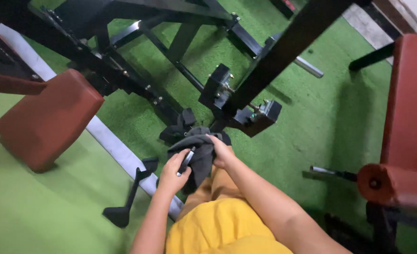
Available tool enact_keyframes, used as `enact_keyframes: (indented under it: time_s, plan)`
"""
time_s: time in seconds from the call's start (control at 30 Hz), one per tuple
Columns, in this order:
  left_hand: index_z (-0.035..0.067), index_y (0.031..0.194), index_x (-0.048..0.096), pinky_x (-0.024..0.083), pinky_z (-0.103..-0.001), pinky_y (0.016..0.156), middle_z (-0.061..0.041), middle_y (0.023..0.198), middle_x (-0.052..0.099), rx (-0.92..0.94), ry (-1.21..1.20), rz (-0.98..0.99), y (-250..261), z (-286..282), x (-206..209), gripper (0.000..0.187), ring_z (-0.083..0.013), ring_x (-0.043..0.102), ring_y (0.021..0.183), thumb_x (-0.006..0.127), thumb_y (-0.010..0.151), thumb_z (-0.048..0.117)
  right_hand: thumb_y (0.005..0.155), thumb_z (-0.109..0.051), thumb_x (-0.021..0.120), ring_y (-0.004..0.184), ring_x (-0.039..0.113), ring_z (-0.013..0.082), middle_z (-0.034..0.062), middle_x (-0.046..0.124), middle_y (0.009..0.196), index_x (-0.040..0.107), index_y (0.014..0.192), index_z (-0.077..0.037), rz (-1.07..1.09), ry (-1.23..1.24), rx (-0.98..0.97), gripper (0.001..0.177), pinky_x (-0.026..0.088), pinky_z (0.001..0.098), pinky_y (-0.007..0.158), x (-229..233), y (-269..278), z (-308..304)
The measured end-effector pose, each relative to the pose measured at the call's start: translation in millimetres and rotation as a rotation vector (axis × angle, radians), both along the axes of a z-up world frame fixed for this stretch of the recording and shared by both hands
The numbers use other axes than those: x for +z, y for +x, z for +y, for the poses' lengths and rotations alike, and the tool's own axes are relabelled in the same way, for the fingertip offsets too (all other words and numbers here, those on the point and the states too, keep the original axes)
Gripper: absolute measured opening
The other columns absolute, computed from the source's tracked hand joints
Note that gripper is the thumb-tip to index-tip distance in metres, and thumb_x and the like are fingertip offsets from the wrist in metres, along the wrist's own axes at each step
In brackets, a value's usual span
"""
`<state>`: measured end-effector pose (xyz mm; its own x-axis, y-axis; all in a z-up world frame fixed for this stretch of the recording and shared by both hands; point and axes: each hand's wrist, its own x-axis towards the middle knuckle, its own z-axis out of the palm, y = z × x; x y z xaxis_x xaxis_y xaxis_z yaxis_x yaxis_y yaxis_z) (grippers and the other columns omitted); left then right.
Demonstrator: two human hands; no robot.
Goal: Cleaning various gym machines and benches with a spray bottle and cloth.
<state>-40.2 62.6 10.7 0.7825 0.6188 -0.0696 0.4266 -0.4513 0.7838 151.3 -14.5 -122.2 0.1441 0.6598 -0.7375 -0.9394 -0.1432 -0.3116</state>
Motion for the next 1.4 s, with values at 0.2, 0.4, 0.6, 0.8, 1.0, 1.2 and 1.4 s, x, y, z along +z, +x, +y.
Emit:
enact_keyframes:
  time_s: [0.2, 0.4, 0.6, 0.8, 1.0, 1.2, 1.4]
  plan:
    - [0.006, 0.116, 0.062, 0.052, -0.052, 0.085, -0.020, 0.101, 0.066, -0.104, 0.178, 0.128, -17.8, -5.5, -52.2, 0.048, -0.0437, 0.064, 0.098, 0.076, 0.072, 0.017, 0.088, -0.031, 0.057, 0.093, 0.073, 0.0244, 0.0099, 0.077, 0.102, 0.073, 0.106, -0.006, 0.095, 0.081, 0.199, 0.035, 0.058, 0.0395, 0.090, 14.3, 2.9, -42.8]
    - [0.006, 0.112, 0.063, 0.052, -0.052, 0.084, -0.019, 0.104, 0.066, -0.210, 0.166, 0.123, 15.3, -9.9, -59.4, 0.049, -0.0437, 0.063, 0.098, 0.076, 0.066, 0.015, 0.091, -0.024, 0.059, 0.089, 0.069, 0.0218, 0.0075, 0.073, 0.097, 0.071, 0.102, -0.008, -0.138, 0.042, 0.259, 0.023, 0.056, 0.0388, 0.084, 17.4, 9.6, -72.5]
    - [0.010, 0.134, 0.061, 0.052, -0.047, 0.083, -0.017, 0.099, 0.062, -0.136, 0.007, 0.051, 44.2, -10.7, -13.2, 0.059, -0.0401, 0.063, 0.096, 0.070, 0.076, 0.010, 0.093, -0.027, 0.062, 0.090, 0.070, 0.0265, 0.0114, 0.074, 0.097, 0.070, 0.101, -0.003, -0.067, 0.001, -0.010, 0.027, 0.057, 0.0412, 0.087, -31.5, 54.1, -76.9]
    - [0.010, 0.139, 0.056, 0.052, -0.044, 0.082, -0.016, 0.102, 0.062, -0.005, -0.120, -0.015, 55.5, -4.2, -18.1, 0.059, -0.0380, 0.062, 0.092, 0.065, 0.080, 0.006, 0.086, -0.019, 0.069, 0.134, 0.055, 0.0357, 0.0195, 0.059, 0.139, 0.058, 0.139, -0.005, -1.525, -0.179, -0.071, 0.056, 0.040, 0.0448, 0.118, 31.9, 94.4, -40.2]
    - [0.012, 0.135, 0.059, 0.052, -0.046, 0.082, -0.017, 0.105, 0.065, 0.069, -0.133, 0.121, 73.1, 1.6, -20.0, 0.058, -0.0407, 0.064, 0.096, 0.067, 0.078, 0.006, 0.069, -0.044, 0.086, 0.142, 0.034, 0.0463, 0.0274, 0.033, 0.156, 0.027, 0.158, -0.012, -1.719, -0.312, 0.763, 0.112, 0.029, 0.0561, 0.115, -86.3, 124.7, -12.9]
    - [0.012, 0.136, 0.058, 0.052, -0.047, 0.086, -0.017, 0.106, 0.064, 0.126, -0.192, 0.124, 77.2, 9.1, -47.8, 0.058, -0.0409, 0.063, 0.098, 0.066, 0.078, 0.005, 0.064, -0.058, 0.085, 0.148, 0.025, 0.0486, 0.0272, 0.029, 0.158, 0.012, 0.160, -0.007, -1.681, -0.559, 0.987, 0.131, 0.015, 0.0606, 0.125, -90.6, 119.7, 38.4]
    - [0.013, 0.134, 0.058, 0.050, -0.047, 0.091, -0.016, 0.107, 0.063, 0.060, -0.211, 0.168, 103.1, 14.0, -44.5, 0.060, -0.0401, 0.061, 0.102, 0.068, 0.075, 0.005, 0.069, -0.059, 0.082, 0.156, 0.007, 0.0465, 0.0301, 0.013, 0.164, 0.014, 0.155, 0.004, -1.677, -0.348, 0.987, 0.127, 0.015, 0.0550, 0.122, -135.8, 133.9, 82.3]
